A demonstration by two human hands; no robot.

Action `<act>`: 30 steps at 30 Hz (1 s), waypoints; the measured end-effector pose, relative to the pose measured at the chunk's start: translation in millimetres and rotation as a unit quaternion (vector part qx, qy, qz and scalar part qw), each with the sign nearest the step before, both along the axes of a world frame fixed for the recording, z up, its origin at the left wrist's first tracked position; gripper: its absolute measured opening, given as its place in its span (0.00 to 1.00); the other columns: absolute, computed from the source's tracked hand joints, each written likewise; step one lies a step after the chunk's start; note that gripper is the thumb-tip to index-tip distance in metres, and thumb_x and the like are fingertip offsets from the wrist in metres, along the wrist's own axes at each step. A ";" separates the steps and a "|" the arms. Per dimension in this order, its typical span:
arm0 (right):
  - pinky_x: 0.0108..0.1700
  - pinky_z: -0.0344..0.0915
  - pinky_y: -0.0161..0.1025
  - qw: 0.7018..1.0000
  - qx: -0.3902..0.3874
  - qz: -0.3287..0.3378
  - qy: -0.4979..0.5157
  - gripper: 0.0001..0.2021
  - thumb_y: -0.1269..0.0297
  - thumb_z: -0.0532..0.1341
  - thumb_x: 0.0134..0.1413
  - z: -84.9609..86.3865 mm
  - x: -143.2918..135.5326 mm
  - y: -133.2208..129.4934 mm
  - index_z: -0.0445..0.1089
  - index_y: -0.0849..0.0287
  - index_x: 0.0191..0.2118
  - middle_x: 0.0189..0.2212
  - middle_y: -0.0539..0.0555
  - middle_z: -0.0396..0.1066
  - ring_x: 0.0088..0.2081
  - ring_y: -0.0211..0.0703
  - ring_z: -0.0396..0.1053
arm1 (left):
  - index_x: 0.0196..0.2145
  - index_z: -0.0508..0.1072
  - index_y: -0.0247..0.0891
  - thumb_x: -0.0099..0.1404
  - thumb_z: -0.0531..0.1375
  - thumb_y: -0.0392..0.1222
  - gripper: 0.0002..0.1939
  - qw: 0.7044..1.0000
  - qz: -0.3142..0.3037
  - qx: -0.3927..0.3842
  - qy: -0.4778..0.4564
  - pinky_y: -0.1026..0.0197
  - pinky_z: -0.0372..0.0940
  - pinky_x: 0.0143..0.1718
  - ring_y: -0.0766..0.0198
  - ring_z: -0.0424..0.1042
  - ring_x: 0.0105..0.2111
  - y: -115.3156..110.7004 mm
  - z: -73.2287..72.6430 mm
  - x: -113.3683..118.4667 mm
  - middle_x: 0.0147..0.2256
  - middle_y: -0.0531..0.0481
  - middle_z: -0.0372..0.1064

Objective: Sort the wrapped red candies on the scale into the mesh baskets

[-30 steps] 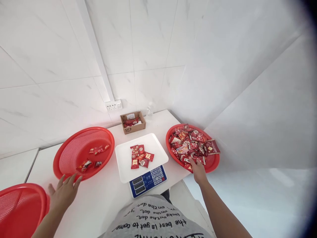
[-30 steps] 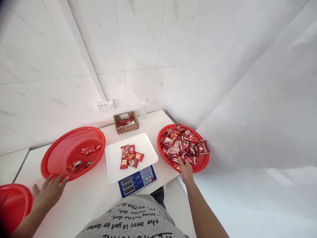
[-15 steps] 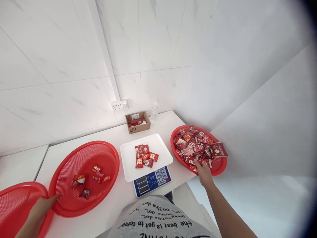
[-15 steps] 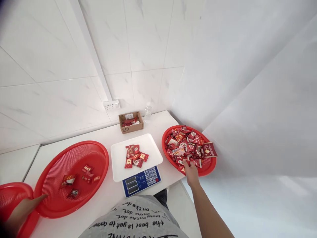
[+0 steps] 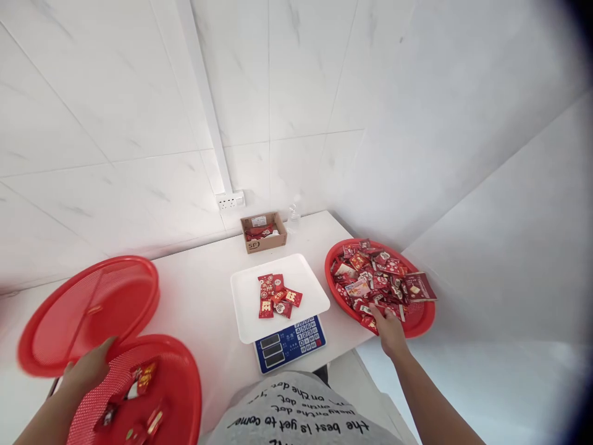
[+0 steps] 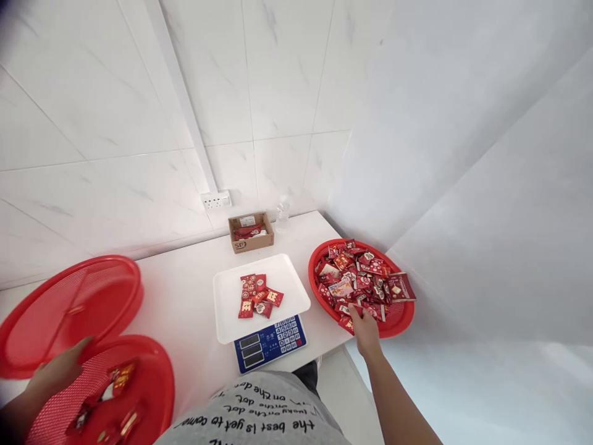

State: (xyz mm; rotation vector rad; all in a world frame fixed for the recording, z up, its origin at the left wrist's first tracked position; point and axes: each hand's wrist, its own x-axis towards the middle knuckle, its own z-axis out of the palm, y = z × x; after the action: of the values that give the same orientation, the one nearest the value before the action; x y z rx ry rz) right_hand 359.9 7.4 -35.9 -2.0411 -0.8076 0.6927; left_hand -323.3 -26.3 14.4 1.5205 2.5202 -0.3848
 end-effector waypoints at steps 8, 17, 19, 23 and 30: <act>0.39 0.59 0.43 0.999 -0.034 -0.001 0.003 0.21 0.44 0.56 0.38 5.2 -1.8 -0.1 0.68 0.60 0.28 0.29 0.57 0.71 0.35 0.50 0.66 | 0.53 0.61 0.47 0.47 0.45 0.26 0.35 0.994 -0.089 0.029 0.058 0.47 0.51 0.55 0.59 0.45 0.61 7.0 2.5 25.5 0.59 0.55 0.55; 0.39 0.60 0.42 0.999 -0.021 -0.019 0.020 0.20 0.46 0.57 0.37 11.7 -6.6 -0.7 0.69 0.60 0.29 0.30 0.57 0.72 0.36 0.51 0.67 | 0.56 0.60 0.36 0.59 0.48 0.44 0.27 0.980 -0.118 0.068 -0.142 0.45 0.50 0.56 0.50 0.54 0.58 42.2 11.6 69.4 0.56 0.41 0.59; 0.39 0.60 0.42 0.999 -0.022 -0.020 0.019 0.20 0.46 0.57 0.38 13.3 -7.3 -1.2 0.69 0.60 0.29 0.31 0.57 0.72 0.36 0.50 0.67 | 0.54 0.63 0.40 0.57 0.52 0.51 0.28 0.963 -0.178 -0.003 -0.202 0.43 0.43 0.58 0.49 0.53 0.58 44.0 12.6 88.8 0.54 0.44 0.62; 0.39 0.60 0.42 0.999 -0.032 -0.004 0.016 0.21 0.44 0.56 0.40 9.8 -4.8 -1.2 0.68 0.60 0.29 0.31 0.57 0.72 0.36 0.50 0.67 | 0.50 0.68 0.42 0.58 0.49 0.48 0.23 0.952 -0.213 -0.018 -0.218 0.45 0.46 0.58 0.51 0.60 0.54 46.7 10.0 117.2 0.50 0.46 0.68; 0.39 0.60 0.40 0.999 -0.027 -0.012 0.017 0.20 0.45 0.56 0.40 8.3 -4.3 0.3 0.67 0.59 0.29 0.32 0.57 0.72 0.37 0.50 0.67 | 0.54 0.63 0.38 0.63 0.45 0.47 0.24 0.955 -0.178 0.083 -0.221 0.50 0.60 0.48 0.51 0.64 0.50 72.4 -6.9 165.0 0.50 0.43 0.66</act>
State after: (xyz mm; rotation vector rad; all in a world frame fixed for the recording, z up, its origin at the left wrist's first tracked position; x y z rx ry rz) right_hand 355.6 7.7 -27.6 -2.0784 -0.7507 0.7416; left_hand -158.4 46.1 7.4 1.8800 1.9760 0.1246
